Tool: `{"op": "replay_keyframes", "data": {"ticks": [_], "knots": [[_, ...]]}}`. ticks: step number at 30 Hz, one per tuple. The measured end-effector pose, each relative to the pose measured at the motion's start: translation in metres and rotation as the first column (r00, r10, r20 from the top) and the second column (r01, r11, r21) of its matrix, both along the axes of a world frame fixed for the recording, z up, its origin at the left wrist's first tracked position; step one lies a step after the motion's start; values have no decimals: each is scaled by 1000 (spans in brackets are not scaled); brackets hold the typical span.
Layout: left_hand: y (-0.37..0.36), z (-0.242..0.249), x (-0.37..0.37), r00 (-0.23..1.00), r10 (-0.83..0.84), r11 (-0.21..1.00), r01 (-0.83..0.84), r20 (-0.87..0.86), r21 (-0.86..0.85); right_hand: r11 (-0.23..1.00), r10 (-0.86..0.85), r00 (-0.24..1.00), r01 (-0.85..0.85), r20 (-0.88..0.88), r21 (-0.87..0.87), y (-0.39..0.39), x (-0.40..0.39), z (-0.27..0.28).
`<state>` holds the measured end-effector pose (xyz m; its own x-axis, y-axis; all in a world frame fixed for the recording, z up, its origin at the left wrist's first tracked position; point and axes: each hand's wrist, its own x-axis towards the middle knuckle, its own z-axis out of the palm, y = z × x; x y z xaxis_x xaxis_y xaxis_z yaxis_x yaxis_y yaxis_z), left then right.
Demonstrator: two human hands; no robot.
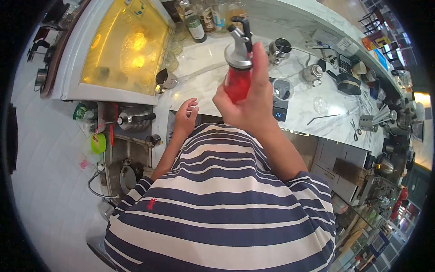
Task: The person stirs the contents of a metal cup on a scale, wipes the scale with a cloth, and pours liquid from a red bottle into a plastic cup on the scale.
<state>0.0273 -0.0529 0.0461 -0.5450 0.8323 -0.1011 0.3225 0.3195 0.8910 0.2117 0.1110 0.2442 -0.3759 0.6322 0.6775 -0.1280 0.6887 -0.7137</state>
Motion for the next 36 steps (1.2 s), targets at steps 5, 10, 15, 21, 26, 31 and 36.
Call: {"op": "replay_keyframes", "data": {"ticks": [5,10,15,21,26,31,36], "knots": [[19,7,18,1000,-9,1000,9,-5,-18,988,86,995,-93,-58,-126,10,53,34],[42,-27,28,979,29,999,-24,-203,26,975,9,974,41,227,-217,28,128,41],[51,-64,47,867,144,989,-148,-477,29,917,-2,854,209,520,-339,29,177,28],[57,-78,59,769,155,966,-250,-621,-69,868,179,644,252,744,-427,39,216,-23],[68,-89,47,669,173,954,-297,-723,-47,885,263,449,239,854,-398,57,223,-48],[80,-99,23,673,96,958,-262,-733,-115,900,288,293,241,912,-362,69,214,-43],[87,-98,22,655,44,967,-216,-755,-131,891,302,212,284,929,-355,72,206,-35]]}}
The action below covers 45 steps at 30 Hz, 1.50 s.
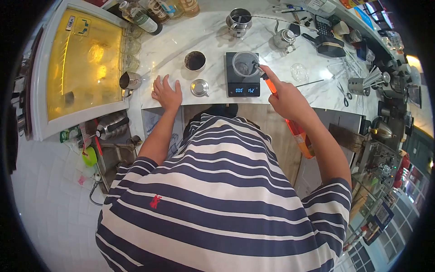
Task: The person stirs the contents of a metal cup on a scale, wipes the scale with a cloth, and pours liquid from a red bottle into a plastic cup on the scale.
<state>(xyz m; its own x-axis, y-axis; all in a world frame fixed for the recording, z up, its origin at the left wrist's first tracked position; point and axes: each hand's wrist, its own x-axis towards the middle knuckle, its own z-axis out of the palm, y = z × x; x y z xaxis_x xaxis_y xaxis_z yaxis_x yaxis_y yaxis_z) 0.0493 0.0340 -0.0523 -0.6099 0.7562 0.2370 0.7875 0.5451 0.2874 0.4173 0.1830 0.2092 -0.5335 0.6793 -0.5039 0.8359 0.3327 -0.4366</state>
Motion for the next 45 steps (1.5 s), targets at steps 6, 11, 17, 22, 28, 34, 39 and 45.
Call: {"op": "replay_keyframes", "data": {"ticks": [6,11,17,22,28,34,39,45], "knots": [[0,7,0,1000,0,1000,0,-4,25,998,-35,996,38,76,-48,3,-21,16],[-1,6,-1,999,-32,998,31,14,58,998,-58,996,59,66,-8,4,-29,25],[-1,9,-3,998,-51,998,49,46,45,990,-143,985,144,98,-3,-1,-29,44],[1,7,-4,997,-71,997,71,40,7,973,-233,968,232,94,24,-20,-24,61],[6,11,-9,994,-103,993,105,46,-46,975,-219,973,217,71,39,-38,-28,77],[15,10,-16,989,-135,991,136,55,-13,981,-185,980,180,73,71,-36,-37,76],[17,10,-18,989,-140,990,140,49,-14,977,-205,968,195,142,87,-28,-35,79],[17,4,-19,990,-138,990,139,24,-16,972,-231,958,219,171,88,-33,-27,94]]}}
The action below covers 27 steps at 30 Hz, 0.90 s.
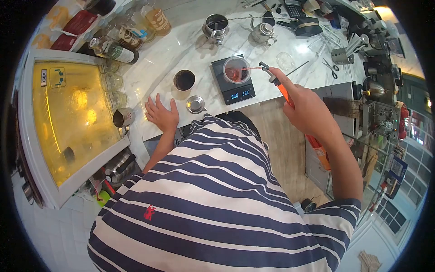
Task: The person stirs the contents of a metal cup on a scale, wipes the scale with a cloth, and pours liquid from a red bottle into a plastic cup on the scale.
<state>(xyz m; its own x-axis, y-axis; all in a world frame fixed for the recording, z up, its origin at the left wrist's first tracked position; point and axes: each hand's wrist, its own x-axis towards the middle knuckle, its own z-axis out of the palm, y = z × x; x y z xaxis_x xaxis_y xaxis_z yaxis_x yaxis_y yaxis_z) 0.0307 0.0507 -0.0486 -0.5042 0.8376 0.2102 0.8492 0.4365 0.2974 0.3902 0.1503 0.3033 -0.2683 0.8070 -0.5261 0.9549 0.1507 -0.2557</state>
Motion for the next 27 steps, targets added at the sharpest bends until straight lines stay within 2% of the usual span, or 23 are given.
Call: {"op": "replay_keyframes", "data": {"ticks": [4,15,19,27], "knots": [[0,0,0,1000,-1,1000,1,-15,-10,998,47,999,-46,-28,44,-10,5,-2],[0,1,0,999,-10,1000,10,-43,-3,999,50,999,-49,-14,8,-3,-14,-6],[1,0,-1,1000,-8,1000,8,6,14,999,35,999,-35,24,2,3,-12,-2],[1,3,0,1000,-2,1000,1,19,5,1000,-1,1000,1,-11,30,-7,-2,2]]}}
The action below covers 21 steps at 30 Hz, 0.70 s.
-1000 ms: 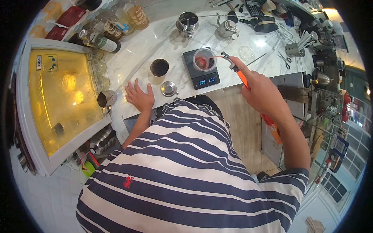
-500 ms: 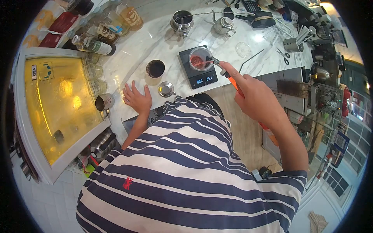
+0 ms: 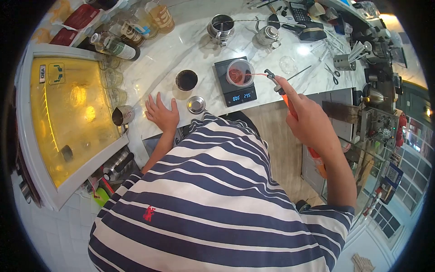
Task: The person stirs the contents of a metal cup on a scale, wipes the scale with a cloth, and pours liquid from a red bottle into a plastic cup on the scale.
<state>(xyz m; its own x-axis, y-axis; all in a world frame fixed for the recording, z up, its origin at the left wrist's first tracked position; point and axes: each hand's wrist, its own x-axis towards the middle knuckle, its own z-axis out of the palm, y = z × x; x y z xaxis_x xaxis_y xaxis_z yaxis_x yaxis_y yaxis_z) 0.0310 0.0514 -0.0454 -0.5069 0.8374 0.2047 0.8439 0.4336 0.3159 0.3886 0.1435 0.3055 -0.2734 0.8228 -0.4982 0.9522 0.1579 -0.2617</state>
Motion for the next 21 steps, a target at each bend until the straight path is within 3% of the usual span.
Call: {"op": "replay_keyframes", "data": {"ticks": [7,21], "knots": [[0,3,-1,1000,12,1000,-12,12,-15,999,23,997,-26,-69,-30,-3,-8,-11],[-1,4,-1,1000,11,1000,-10,19,-23,1000,-8,1000,8,-9,4,4,-5,-11]]}}
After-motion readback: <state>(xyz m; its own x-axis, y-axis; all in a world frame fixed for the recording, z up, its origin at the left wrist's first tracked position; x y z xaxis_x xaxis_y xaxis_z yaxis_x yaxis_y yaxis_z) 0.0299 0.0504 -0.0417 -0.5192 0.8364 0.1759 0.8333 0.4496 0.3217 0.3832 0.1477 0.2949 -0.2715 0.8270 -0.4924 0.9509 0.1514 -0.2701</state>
